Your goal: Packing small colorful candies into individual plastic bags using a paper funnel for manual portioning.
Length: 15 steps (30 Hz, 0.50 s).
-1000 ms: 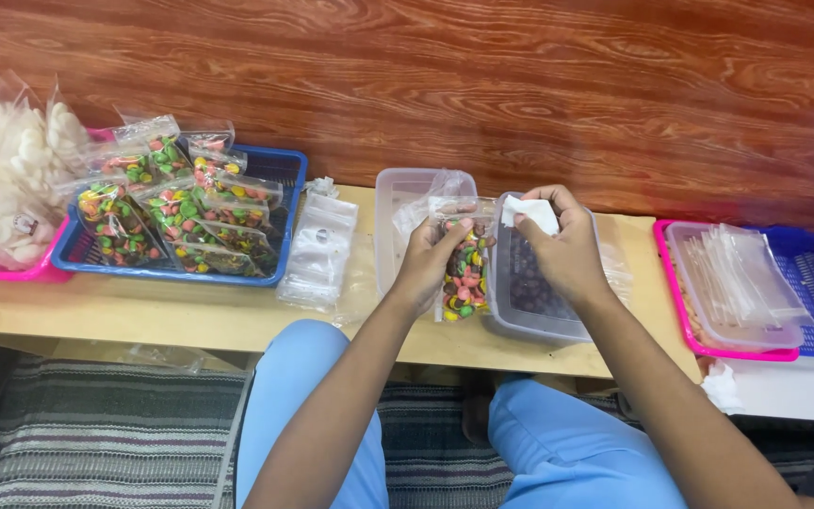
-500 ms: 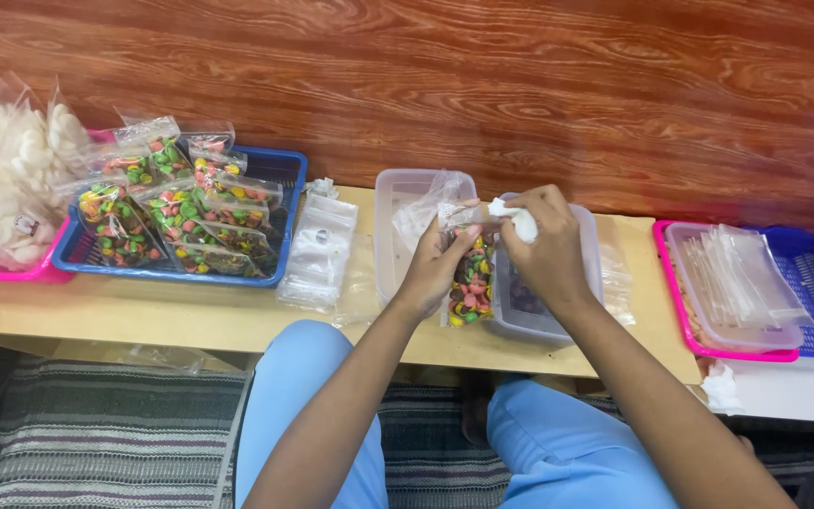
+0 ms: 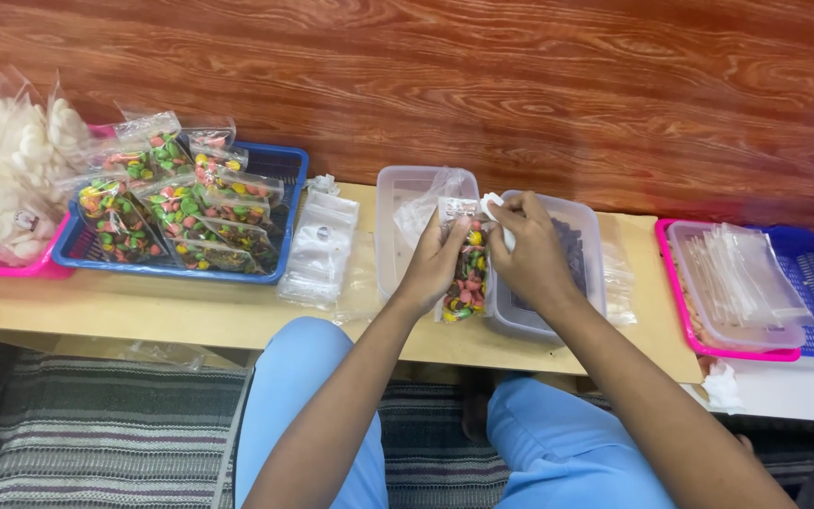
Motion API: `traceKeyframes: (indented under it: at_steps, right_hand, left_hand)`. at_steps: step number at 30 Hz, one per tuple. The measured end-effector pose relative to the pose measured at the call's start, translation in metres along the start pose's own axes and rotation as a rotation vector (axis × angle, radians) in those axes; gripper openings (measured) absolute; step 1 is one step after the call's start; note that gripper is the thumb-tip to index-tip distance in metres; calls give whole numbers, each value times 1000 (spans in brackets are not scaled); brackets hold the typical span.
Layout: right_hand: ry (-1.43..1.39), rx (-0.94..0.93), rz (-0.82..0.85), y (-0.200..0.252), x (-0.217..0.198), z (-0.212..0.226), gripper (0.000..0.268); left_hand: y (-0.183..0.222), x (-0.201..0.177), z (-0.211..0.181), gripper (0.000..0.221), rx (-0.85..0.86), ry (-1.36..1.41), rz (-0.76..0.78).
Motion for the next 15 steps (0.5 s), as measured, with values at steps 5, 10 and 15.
traceKeyframes:
  at_steps: [5, 10, 15]
  right_hand:
    - [-56, -30, 109, -4, -7, 19, 30]
    - [178, 34, 38, -1, -3, 4, 25]
    - [-50, -83, 189, -1, -6, 36, 32]
  left_hand:
    - [-4, -6, 24, 28, 5, 4, 42]
    - [-2, -2, 26, 49, -33, 36, 57]
    - [-5, -7, 31, 25, -93, 33, 52]
Point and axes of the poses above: each hand's wrist, its own y-axis away from the middle knuckle, its own x-axis out of the palm, z = x × y, the point moved 2 cm from there along -y, towards the middle knuckle, and after that the axes turned 13 degrees about x, right-handed, at the moved point
